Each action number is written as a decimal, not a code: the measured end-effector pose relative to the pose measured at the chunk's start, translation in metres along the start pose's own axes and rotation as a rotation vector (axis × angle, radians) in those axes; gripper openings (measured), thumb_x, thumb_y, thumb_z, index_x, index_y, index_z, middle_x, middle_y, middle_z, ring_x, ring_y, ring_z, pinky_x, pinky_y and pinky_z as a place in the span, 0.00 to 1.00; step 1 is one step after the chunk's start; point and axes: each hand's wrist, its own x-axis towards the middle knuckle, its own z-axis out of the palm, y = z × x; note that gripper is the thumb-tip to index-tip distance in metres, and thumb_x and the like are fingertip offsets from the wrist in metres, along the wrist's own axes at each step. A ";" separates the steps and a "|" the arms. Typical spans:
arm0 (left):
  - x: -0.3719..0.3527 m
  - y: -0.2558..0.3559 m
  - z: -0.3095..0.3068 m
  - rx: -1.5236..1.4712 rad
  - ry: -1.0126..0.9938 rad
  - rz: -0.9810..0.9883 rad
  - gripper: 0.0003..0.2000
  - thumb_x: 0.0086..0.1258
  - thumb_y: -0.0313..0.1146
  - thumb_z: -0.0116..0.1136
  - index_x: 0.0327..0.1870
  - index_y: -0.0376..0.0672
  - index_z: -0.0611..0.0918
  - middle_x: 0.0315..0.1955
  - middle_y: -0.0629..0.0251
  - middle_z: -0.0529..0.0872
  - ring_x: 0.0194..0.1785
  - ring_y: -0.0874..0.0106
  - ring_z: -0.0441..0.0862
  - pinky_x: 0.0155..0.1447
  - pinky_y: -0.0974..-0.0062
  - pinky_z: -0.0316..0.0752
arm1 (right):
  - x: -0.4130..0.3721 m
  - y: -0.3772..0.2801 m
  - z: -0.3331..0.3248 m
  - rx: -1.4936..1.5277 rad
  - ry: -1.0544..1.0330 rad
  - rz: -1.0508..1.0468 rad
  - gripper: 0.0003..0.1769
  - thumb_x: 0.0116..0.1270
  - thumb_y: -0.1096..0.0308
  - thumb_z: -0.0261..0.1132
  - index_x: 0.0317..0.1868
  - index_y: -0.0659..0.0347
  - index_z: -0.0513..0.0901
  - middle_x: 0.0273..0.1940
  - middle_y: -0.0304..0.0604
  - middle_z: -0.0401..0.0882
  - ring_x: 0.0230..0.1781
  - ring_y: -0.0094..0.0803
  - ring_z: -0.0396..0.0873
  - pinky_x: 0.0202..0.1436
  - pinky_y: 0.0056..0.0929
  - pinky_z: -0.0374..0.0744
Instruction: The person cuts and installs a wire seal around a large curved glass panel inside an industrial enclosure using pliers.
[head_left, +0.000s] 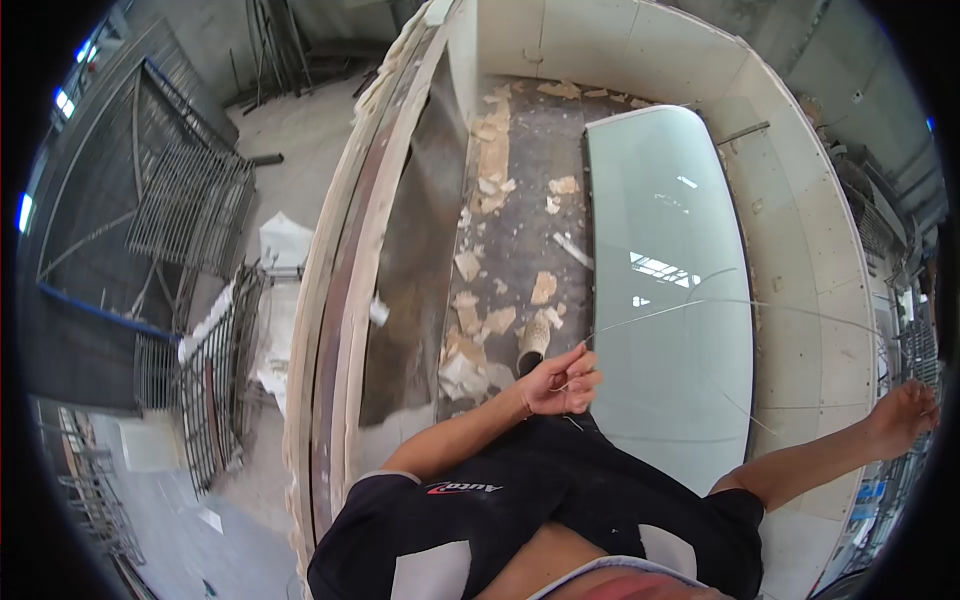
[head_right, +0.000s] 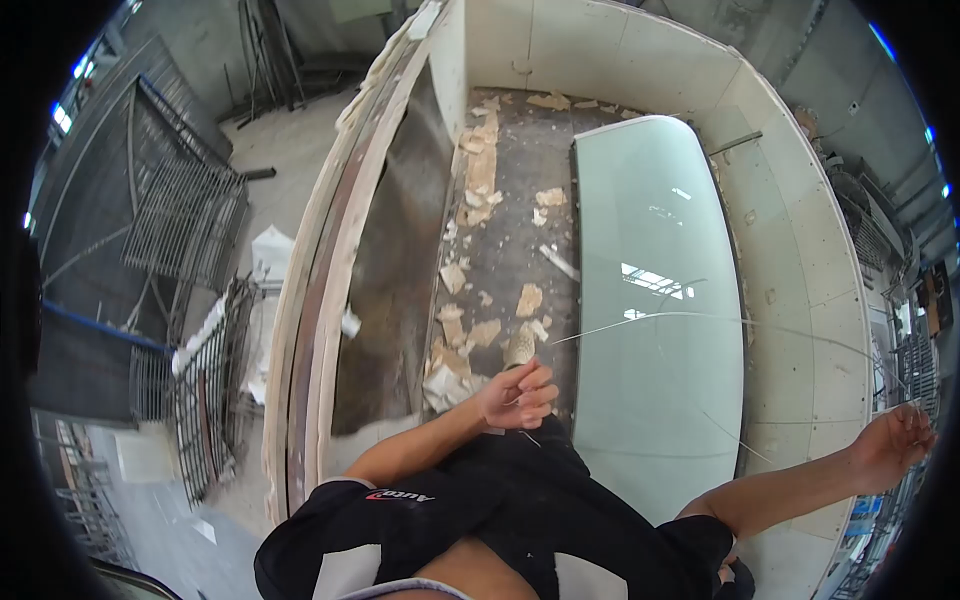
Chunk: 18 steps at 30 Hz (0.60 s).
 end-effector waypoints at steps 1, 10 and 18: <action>0.016 0.036 0.002 -0.089 -0.070 0.023 0.22 0.80 0.51 0.28 0.26 0.48 0.66 0.22 0.70 0.67 0.39 0.66 0.79 0.53 0.59 0.79 | 0.016 0.026 -0.018 -0.001 0.005 -0.008 0.09 0.72 0.70 0.51 0.38 0.67 0.73 0.33 0.46 0.70 0.39 0.39 0.70 0.40 0.35 0.68; 0.152 0.329 0.063 0.388 -0.054 -0.024 0.22 0.80 0.50 0.30 0.25 0.46 0.66 0.22 0.65 0.70 0.11 0.77 0.67 0.16 0.83 0.72 | 0.225 0.293 -0.119 -0.155 0.126 0.138 0.14 0.75 0.66 0.45 0.31 0.61 0.70 0.26 0.43 0.67 0.31 0.34 0.69 0.38 0.36 0.66; 0.225 0.562 0.017 1.164 0.050 -0.362 0.20 0.78 0.45 0.46 0.28 0.39 0.75 0.18 0.71 0.72 0.22 0.83 0.65 0.29 0.82 0.65 | 0.280 0.584 -0.039 -0.444 0.214 0.056 0.12 0.67 0.63 0.61 0.26 0.52 0.71 0.15 0.29 0.61 0.16 0.25 0.64 0.25 0.23 0.67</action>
